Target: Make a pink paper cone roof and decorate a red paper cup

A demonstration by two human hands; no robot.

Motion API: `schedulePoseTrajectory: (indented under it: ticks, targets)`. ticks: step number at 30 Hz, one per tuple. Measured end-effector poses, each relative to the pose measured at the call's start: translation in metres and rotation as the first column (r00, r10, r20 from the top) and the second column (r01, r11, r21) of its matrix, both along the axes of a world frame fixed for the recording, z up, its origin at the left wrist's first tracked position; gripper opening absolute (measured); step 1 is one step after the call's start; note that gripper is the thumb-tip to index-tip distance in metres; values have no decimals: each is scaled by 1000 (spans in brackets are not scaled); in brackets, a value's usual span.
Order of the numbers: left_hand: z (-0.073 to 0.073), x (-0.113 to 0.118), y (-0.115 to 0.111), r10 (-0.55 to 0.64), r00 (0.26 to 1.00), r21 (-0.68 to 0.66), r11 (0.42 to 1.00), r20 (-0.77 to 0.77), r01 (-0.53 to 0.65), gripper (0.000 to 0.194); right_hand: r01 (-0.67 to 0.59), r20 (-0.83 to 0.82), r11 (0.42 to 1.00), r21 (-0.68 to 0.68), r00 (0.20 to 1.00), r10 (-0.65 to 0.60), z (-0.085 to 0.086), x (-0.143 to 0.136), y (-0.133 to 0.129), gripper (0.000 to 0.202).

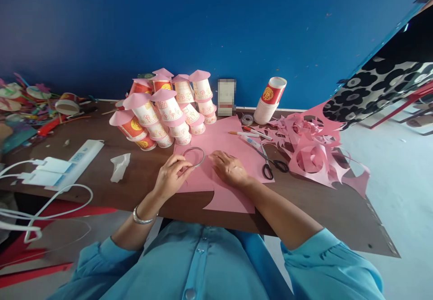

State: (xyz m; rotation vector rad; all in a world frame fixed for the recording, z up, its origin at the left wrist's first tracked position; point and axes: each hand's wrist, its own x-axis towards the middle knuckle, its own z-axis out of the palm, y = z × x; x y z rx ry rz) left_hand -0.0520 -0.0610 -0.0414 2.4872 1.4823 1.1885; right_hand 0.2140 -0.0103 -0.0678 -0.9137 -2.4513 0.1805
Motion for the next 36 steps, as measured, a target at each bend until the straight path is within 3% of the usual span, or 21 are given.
schedulePoseTrajectory:
  ticks: [7,12,18,23,26,29,32,36]
  targets:
    - [2,-21,-17,103,993,-16,994,-64,-104,19,-22,141,995,95,990,8,5,-4,-1,31]
    - [1,-47,-28,203,967,41,979,-152,-199,15,-39,114,991,124,993,25,1,-3,1,29]
    - [0,-96,-38,403,887,113,915,-224,-387,20,-37,47,991,127,998,31,-5,-4,1,25]
    - [-8,-113,-41,424,874,118,906,-237,-407,20,-35,54,995,96,998,30,-4,-2,0,22]
    - [-9,-108,-42,384,890,105,923,-246,-369,18,-48,66,995,90,997,42,-2,0,1,21]
    - [0,-89,-41,319,920,128,946,-229,-297,11,-62,37,992,109,998,59,0,1,1,21]
    - [13,-56,-36,177,958,129,980,-226,-151,6,-41,-15,990,135,999,44,3,3,1,26]
    - [18,-8,-19,-39,974,42,998,-225,49,9,107,-47,986,128,994,-101,5,12,5,27]
